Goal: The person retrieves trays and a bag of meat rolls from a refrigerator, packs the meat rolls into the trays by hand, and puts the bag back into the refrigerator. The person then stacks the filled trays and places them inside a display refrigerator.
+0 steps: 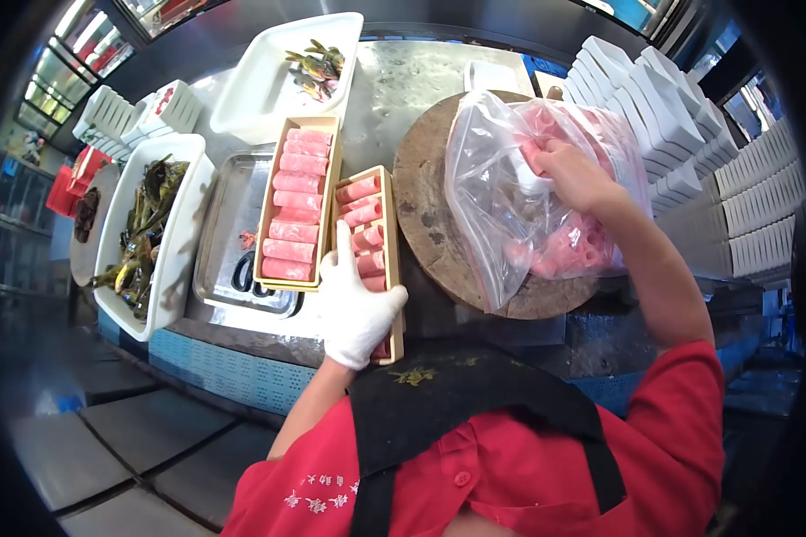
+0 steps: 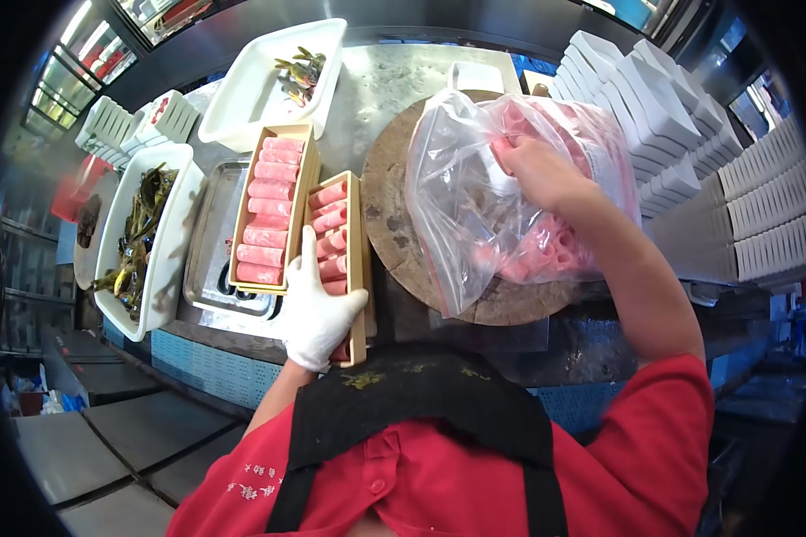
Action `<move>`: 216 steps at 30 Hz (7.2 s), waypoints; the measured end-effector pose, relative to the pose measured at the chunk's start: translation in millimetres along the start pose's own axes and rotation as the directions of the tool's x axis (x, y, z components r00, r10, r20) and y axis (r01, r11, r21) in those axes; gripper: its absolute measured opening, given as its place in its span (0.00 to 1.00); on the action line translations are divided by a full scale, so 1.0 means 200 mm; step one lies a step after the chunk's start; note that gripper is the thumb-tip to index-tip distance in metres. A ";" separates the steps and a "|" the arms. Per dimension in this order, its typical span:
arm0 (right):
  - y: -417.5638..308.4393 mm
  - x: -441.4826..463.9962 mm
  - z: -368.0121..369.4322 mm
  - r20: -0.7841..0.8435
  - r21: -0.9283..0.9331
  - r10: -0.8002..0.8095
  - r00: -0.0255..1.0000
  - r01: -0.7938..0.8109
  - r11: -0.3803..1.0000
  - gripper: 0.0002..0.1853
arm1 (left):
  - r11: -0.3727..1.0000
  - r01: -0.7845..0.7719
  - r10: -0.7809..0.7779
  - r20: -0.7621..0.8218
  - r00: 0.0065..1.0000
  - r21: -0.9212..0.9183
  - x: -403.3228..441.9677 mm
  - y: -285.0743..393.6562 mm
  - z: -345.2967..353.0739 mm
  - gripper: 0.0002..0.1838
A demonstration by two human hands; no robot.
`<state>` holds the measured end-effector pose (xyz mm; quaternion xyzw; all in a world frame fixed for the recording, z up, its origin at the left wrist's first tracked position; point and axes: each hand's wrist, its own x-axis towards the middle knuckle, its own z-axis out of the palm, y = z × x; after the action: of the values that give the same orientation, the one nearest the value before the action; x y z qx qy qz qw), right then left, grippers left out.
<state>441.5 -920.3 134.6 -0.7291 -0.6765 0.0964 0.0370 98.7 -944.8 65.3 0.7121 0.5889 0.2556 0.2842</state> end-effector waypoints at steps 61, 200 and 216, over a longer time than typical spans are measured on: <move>-0.08 0.09 0.17 -0.205 -0.464 0.015 0.979 -0.111 0.879 0.20 | 0.894 -0.207 0.280 -0.134 0.951 0.396 0.50 -0.18 -0.42 0.52; -0.45 -0.24 0.26 -0.008 -0.021 0.364 0.932 -0.364 0.931 0.16 | 0.871 -0.470 0.484 -0.081 0.871 0.141 0.49 -0.37 0.43 0.31; -0.36 -0.31 0.30 0.127 0.139 0.220 0.967 -0.237 0.961 0.13 | 0.895 -0.338 0.336 0.058 0.940 0.292 0.50 -0.30 0.39 0.36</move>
<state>354.9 -979.5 95.6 -0.7910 -0.5792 0.1919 0.0441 129.4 -845.3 -30.5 0.8385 0.4877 0.2071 0.1269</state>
